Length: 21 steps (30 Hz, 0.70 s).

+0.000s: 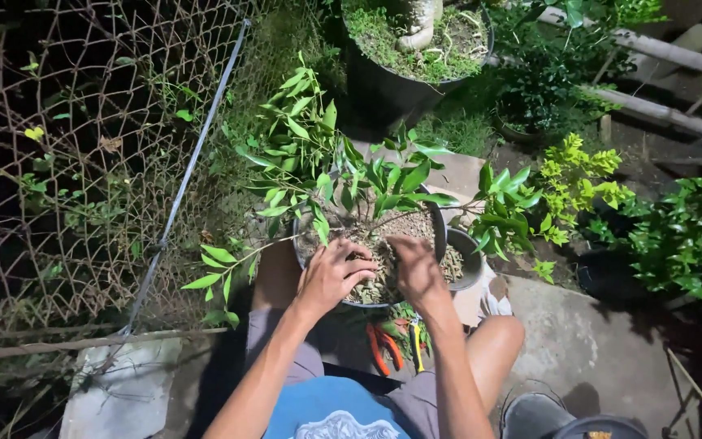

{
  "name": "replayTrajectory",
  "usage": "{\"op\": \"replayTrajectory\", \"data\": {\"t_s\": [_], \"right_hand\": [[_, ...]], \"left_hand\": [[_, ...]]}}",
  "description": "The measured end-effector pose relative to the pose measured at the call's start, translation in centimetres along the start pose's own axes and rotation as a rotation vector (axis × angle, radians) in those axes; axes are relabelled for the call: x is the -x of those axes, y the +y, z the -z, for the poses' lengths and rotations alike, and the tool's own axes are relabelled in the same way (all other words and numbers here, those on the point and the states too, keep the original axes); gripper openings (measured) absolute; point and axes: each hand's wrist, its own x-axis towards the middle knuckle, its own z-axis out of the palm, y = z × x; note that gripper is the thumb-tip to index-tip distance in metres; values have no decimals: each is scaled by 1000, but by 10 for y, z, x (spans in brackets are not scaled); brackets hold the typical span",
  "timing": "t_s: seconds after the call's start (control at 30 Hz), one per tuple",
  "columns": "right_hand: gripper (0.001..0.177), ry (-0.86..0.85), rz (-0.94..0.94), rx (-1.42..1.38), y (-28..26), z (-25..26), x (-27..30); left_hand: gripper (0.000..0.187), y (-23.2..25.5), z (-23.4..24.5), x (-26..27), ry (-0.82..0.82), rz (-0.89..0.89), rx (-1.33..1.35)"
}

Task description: The person presses and levels the soil substrate around a bonsai tree in a pot using their fingers.

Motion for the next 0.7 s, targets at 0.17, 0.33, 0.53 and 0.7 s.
{"op": "replayTrajectory", "data": {"t_s": [0.17, 0.33, 0.53, 0.7], "right_hand": [[59, -466, 139, -395, -13, 17, -29], [47, -446, 151, -433, -2, 25, -34], [54, -376, 120, -282, -22, 4, -40], [59, -422, 77, -270, -24, 15, -37]], "left_hand": [[19, 5, 12, -2, 67, 5, 170], [22, -12, 13, 10, 118, 80, 4], [33, -22, -2, 10, 23, 197, -269], [28, -12, 8, 8, -100, 239, -272]]}}
